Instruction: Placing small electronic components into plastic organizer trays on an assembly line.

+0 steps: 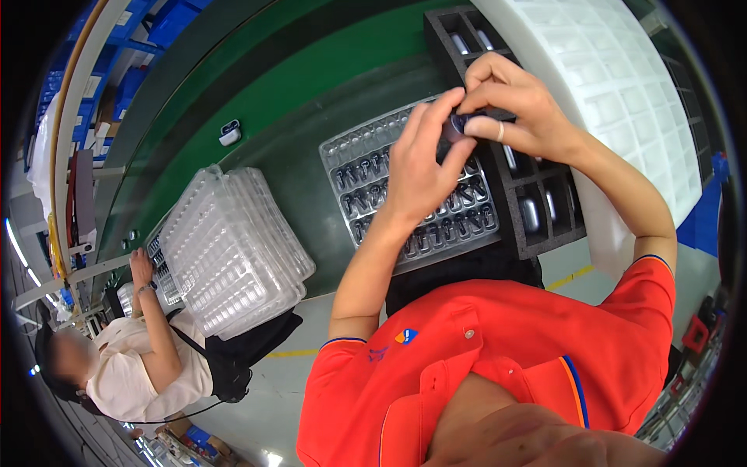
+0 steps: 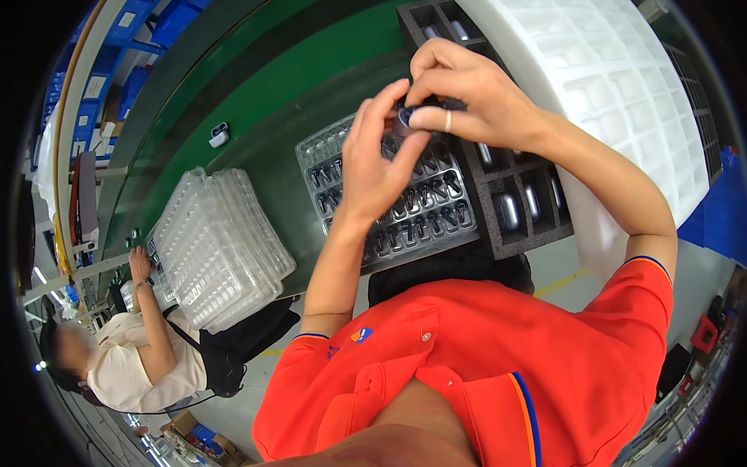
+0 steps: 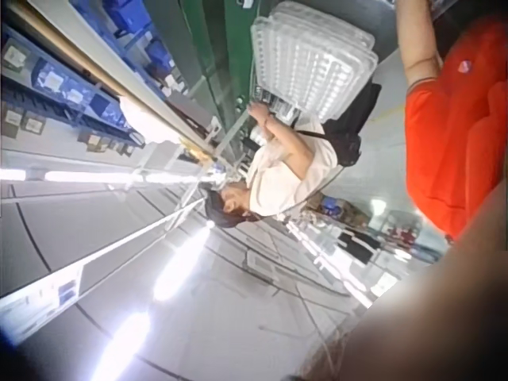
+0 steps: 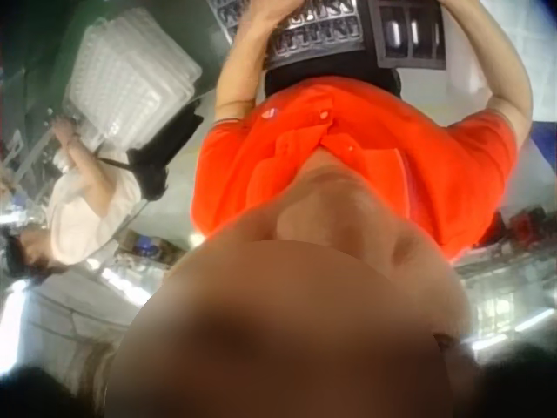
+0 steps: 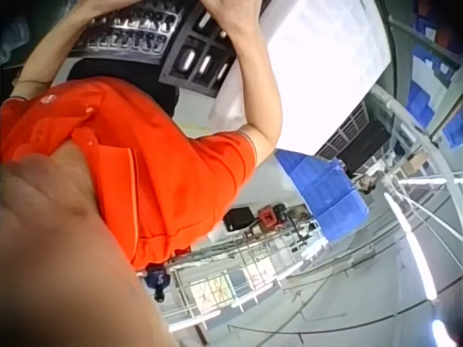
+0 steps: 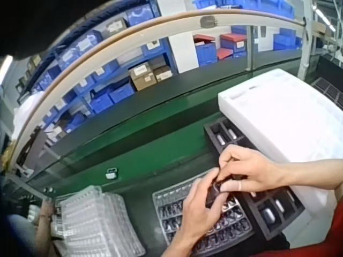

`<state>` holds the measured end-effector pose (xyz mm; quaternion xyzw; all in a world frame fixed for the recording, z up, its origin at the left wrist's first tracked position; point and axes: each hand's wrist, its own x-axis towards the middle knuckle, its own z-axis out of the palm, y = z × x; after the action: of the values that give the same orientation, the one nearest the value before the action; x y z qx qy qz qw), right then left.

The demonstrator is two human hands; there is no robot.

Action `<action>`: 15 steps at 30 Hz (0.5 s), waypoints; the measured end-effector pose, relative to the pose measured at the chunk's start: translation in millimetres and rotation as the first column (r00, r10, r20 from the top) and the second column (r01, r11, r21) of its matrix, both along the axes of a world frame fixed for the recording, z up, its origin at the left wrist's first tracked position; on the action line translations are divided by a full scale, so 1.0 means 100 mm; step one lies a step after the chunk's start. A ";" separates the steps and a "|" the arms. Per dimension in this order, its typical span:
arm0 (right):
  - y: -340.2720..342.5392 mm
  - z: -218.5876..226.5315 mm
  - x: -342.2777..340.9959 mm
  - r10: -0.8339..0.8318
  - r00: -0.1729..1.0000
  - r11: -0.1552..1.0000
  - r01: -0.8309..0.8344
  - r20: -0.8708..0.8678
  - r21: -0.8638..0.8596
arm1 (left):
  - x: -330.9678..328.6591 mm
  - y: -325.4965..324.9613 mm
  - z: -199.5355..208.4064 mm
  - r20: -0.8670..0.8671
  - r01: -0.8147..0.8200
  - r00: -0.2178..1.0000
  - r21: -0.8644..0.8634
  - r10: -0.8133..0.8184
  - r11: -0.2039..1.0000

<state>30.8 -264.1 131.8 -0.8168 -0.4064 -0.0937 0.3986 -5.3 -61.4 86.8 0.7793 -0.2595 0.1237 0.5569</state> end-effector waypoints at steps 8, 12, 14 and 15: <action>0.32 -0.33 0.31 0.115 0.993 0.903 -0.113 -0.019 -0.415 | 1.33 1.06 -0.90 -0.278 -0.448 0.871 -0.108 0.406 0.888; 0.54 -0.71 0.47 0.227 0.960 0.796 -0.279 -0.163 -0.537 | 1.78 1.27 -0.95 -0.333 -0.483 0.733 0.359 0.593 0.799; 0.58 -0.80 0.50 0.214 0.961 0.776 -0.277 -0.177 -0.566 | 1.92 1.37 -1.03 -0.396 -0.457 0.715 0.360 0.576 0.814; 0.59 -0.82 0.54 0.198 0.962 0.754 -0.273 -0.190 -0.597 | 2.01 1.43 -1.04 -0.390 -0.456 0.713 0.372 0.582 0.809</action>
<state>84.4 -205.2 49.9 -0.8480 -0.4907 0.1424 0.1407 195.4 81.7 -16.9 0.8889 0.1071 0.0426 0.4434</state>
